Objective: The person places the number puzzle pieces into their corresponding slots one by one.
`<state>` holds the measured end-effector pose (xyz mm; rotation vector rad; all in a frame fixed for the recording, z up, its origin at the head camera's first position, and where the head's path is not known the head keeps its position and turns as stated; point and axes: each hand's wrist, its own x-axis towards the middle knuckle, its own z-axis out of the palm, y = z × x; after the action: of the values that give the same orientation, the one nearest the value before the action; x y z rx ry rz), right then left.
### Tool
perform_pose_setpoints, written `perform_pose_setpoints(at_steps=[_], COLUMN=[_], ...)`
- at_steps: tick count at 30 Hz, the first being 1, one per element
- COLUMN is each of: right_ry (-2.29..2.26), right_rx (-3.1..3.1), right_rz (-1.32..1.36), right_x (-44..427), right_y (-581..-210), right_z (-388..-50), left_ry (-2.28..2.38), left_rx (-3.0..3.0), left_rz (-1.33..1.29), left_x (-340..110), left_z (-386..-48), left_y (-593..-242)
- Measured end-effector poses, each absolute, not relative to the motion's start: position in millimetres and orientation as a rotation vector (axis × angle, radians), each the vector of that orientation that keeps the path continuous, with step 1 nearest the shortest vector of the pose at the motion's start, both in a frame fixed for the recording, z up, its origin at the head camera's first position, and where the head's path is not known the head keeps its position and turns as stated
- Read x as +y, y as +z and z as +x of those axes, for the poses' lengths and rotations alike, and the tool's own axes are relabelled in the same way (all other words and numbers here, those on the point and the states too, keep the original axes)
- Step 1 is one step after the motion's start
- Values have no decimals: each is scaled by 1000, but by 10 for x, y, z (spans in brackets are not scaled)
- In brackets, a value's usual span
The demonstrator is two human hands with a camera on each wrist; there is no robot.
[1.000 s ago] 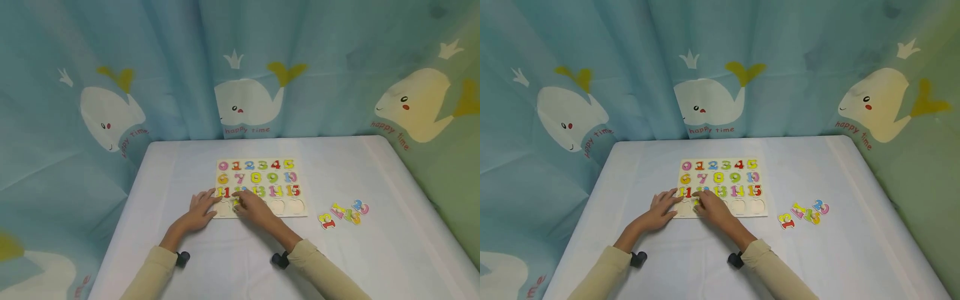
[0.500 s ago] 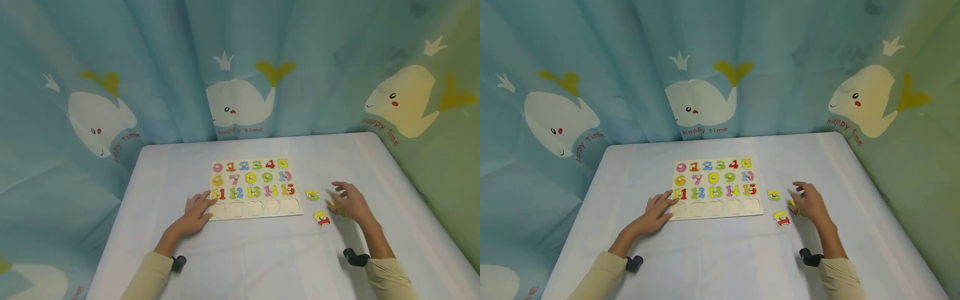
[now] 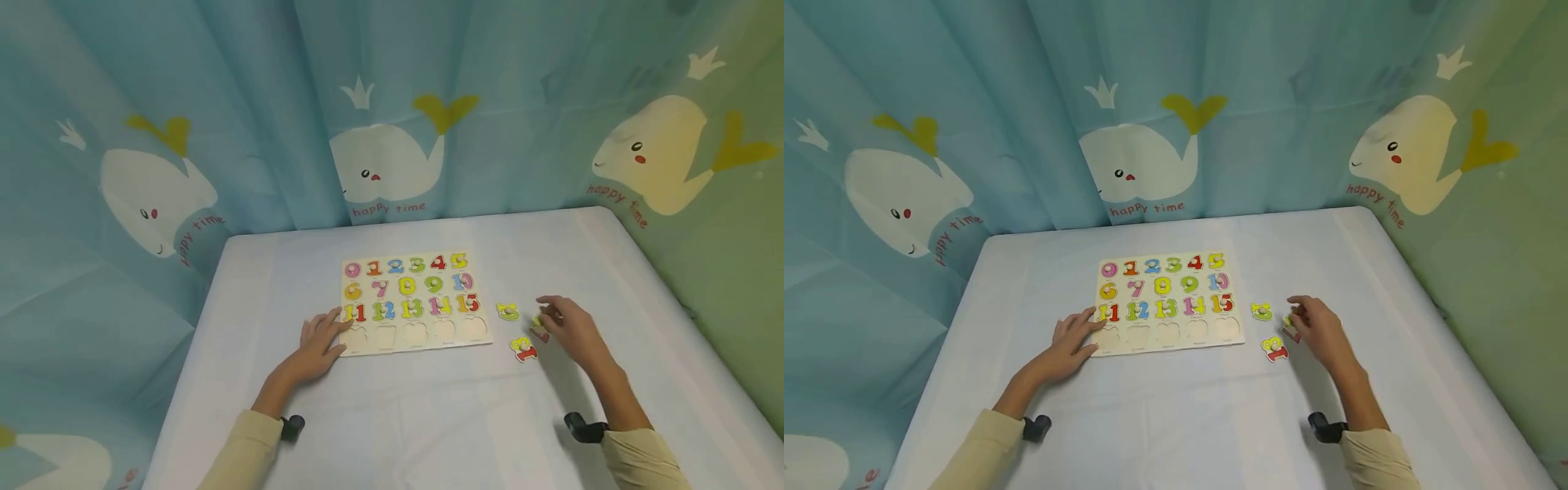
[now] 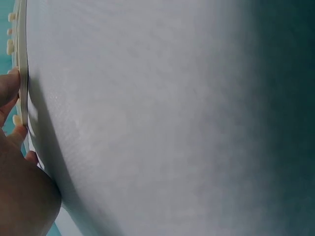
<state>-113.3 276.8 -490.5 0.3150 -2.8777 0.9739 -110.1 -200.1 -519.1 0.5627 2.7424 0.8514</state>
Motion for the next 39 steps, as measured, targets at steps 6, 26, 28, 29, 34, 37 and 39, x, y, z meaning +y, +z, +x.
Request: perform_pose_setpoints(at_steps=[6, 26, 28, 29, 34, 37, 39], right_ry=[1119, 936, 977, 993, 1031, 1081, 1078], right_rx=[-2742, -2870, -2862, -2856, -2780, -2772, -2768], right_rz=[839, 1257, 1241, 1223, 1022, 828, 683], right_x=[1315, 104, 164, 219, 718, 1141, 1443], right_y=[-4894, -5160, -5148, -5140, -5124, -5107, -5104], right_z=[-1367, -1499, -1498, -1496, -1494, -1467, -1425], left_ry=[893, 949, 934, 922, 897, 907, 911], left_rx=[2747, 2722, 2742, 2749, 2757, 2769, 2778], left_rz=[609, 691, 652, 636, 550, 538, 539], left_x=[-1993, -1869, -1893, -1902, -1922, -1929, -1938], left_z=[-1144, -1164, -1146, -1137, -1102, -1087, -1084], left_y=[-5197, -5199, -5206, -5207, -5202, -5207, -5216])
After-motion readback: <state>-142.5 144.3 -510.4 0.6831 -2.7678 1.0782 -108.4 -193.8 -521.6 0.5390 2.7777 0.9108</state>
